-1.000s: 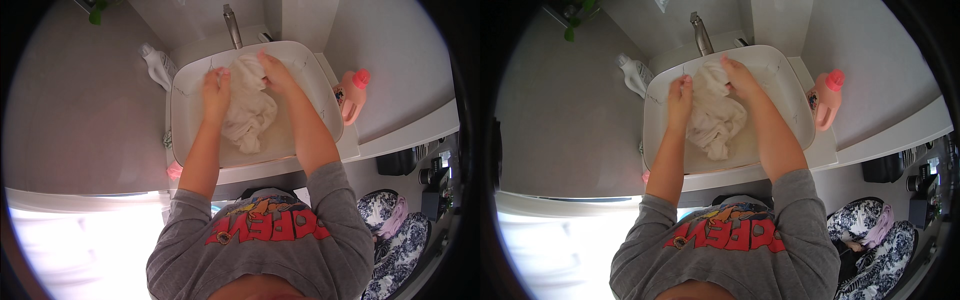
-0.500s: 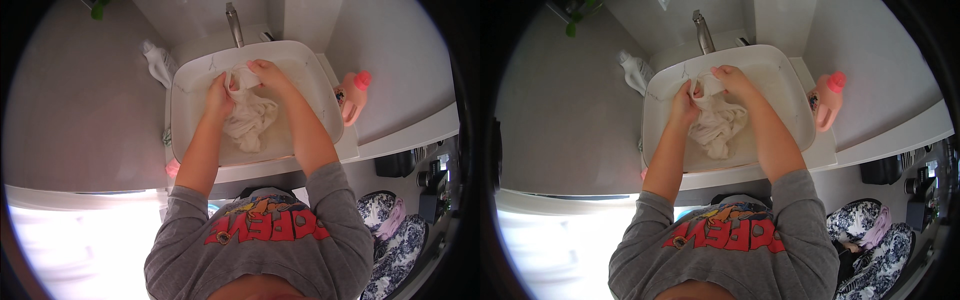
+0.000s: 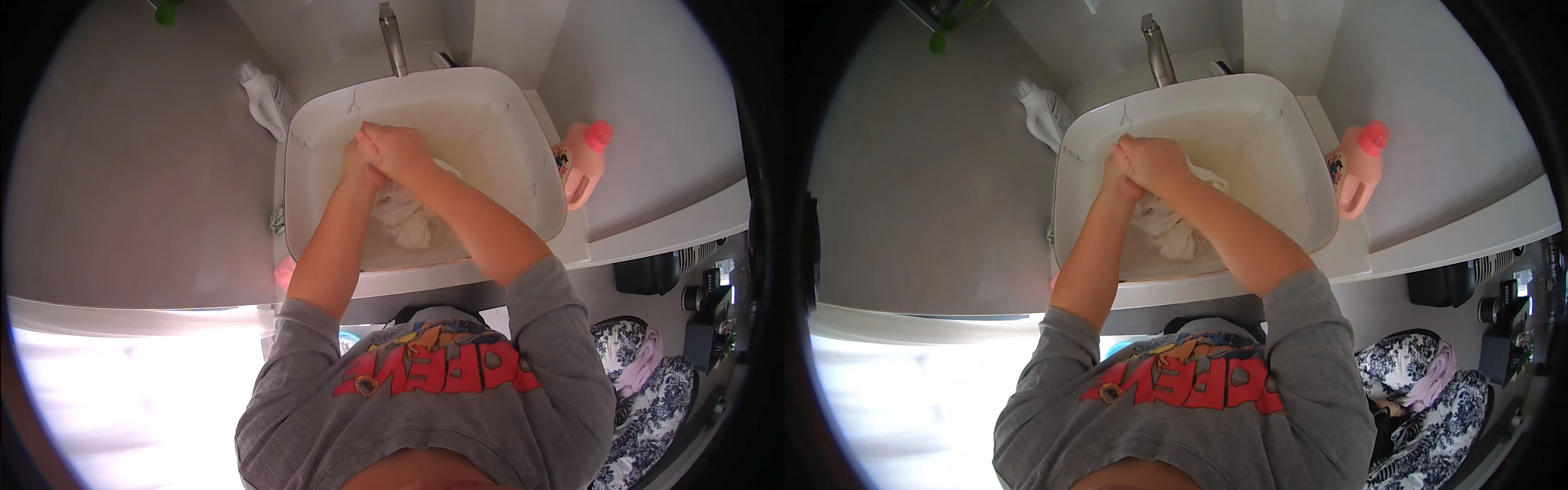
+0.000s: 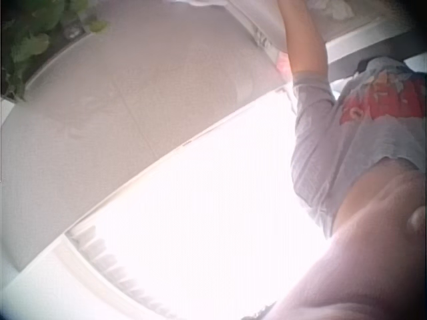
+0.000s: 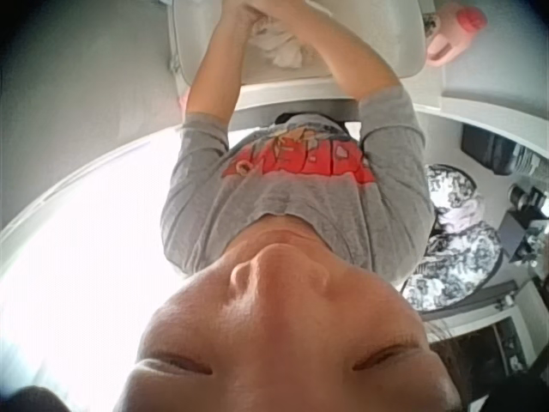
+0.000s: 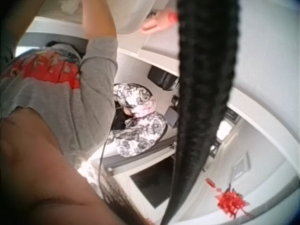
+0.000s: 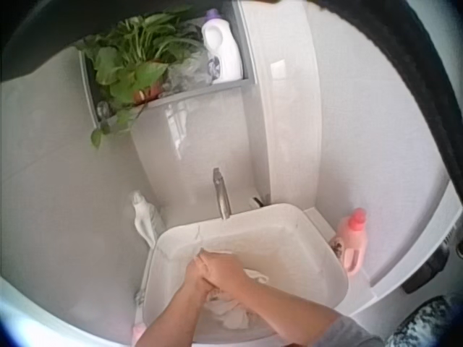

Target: The person hand-washes a white cloth in a bathroom sink. They repeatedly submerge, scrub, and wring the fabric by hand. Towards the end, they turn on the faucet to rinse the cloth and wipe the sink basin.

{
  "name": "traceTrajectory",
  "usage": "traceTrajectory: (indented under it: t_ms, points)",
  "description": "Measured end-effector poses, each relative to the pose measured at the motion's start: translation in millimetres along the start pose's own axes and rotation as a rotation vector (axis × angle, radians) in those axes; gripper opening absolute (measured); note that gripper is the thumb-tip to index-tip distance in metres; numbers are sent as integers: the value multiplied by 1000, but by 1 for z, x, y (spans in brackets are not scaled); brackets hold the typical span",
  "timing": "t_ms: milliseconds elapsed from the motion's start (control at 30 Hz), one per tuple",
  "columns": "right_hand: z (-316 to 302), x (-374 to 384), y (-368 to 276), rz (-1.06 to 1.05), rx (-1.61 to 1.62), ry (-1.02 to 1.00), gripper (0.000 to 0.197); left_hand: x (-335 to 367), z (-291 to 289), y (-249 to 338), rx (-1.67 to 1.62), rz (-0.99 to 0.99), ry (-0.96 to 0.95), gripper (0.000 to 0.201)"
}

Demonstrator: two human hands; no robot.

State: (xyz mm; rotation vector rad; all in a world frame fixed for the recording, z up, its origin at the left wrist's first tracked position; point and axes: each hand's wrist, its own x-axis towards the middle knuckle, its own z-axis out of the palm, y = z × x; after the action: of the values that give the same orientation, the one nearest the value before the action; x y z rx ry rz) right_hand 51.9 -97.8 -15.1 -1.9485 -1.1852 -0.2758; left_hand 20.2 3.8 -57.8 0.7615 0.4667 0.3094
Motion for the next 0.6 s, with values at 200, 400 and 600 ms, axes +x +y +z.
traceTrajectory:
  t_ms: [200, 400, 600]
  points:
    - [-3, 11, 18, 179, -110, 16, 39, -18, 32, 4, -45, 37, 193, 30]
    - [-3, 9, 67, 373, 176, 156, 37, -5, 17, 5, 201, 263, 224, 44]
    - [-27, 12, 97, 791, 1032, -21, 24, -19, 30, 7, 163, 47, 46, 55]
